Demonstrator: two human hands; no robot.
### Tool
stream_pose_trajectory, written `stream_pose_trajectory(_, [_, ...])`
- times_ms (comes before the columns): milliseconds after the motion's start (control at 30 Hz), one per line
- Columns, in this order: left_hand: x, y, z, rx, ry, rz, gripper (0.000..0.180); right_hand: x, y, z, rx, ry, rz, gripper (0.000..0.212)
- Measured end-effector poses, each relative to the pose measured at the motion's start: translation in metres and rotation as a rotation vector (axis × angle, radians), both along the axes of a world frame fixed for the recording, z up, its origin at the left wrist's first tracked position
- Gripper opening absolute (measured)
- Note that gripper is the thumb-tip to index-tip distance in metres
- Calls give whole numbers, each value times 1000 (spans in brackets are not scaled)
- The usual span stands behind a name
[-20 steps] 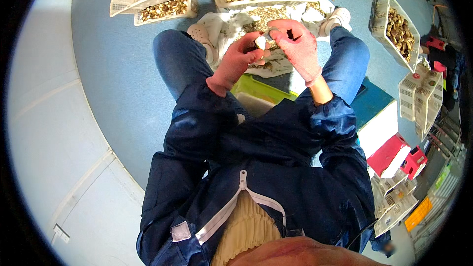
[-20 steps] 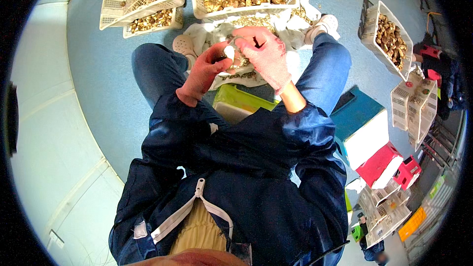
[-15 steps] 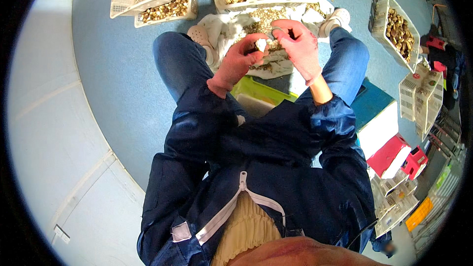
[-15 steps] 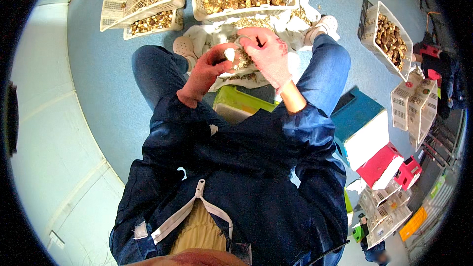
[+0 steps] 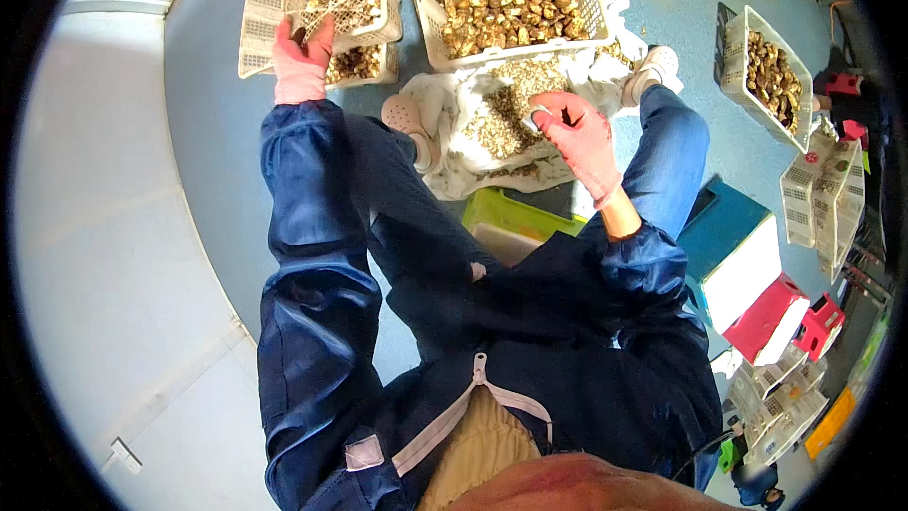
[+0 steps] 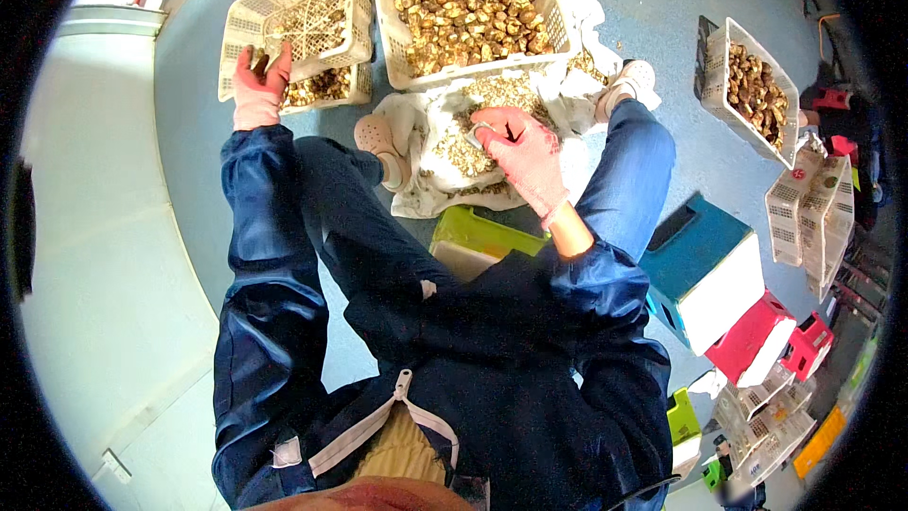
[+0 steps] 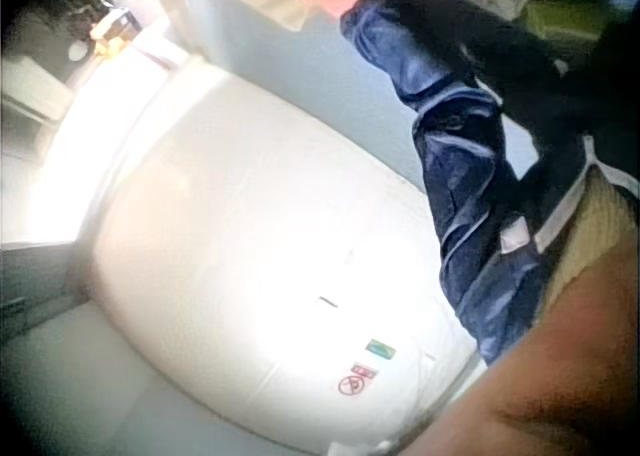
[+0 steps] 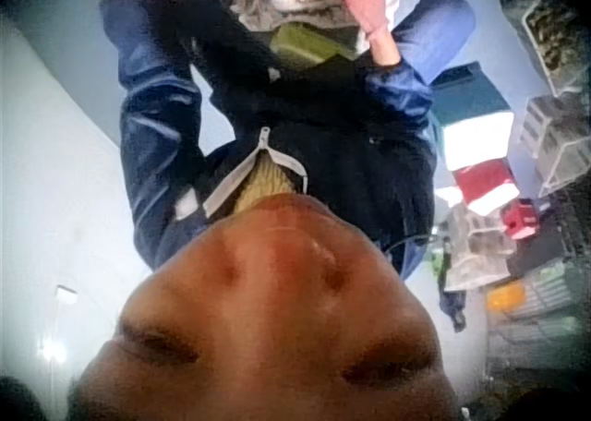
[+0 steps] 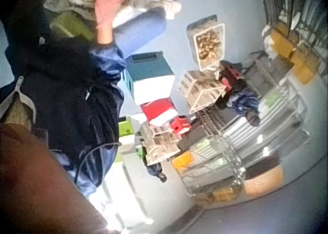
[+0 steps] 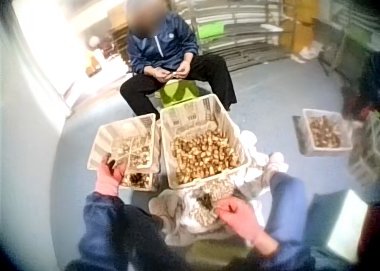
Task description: The person sorts small bulbs from a central pile into various plastic baskets by hand while sitting on the floor.
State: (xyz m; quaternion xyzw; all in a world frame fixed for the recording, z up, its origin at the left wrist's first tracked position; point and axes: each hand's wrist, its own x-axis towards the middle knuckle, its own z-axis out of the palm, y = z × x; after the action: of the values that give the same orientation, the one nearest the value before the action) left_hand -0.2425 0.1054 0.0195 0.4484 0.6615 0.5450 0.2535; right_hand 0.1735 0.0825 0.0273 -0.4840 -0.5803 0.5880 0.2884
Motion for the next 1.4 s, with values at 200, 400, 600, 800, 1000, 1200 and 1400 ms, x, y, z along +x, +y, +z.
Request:
stream_pose_trajectory(200, [123,61,-46,-263,-535,-232,26,8,6,4,-40,-10,-61,20])
stream_pose_trajectory(400, [164,107,-134,-424,706,-508,33,18,13,4,-108,64,-159,21])
stream_pose_trajectory(600, [145,106,-175,-392,912,-766,26,12,13,-3,-156,12,-146,21])
stream_pose_trajectory(800, [171,114,-156,-510,1007,-617,29,8,10,-9,-108,72,-194,18])
stream_pose_trajectory(1000, [162,108,-135,-418,258,-329,29,12,18,-12,-62,38,-200,20])
stream_pose_trajectory(1200, [185,41,-84,-221,-473,-728,30,13,27,-22,-57,175,-291,23])
stream_pose_trajectory(1400, [223,-60,-23,-463,-1029,-520,40,8,6,-9,75,120,-120,26])
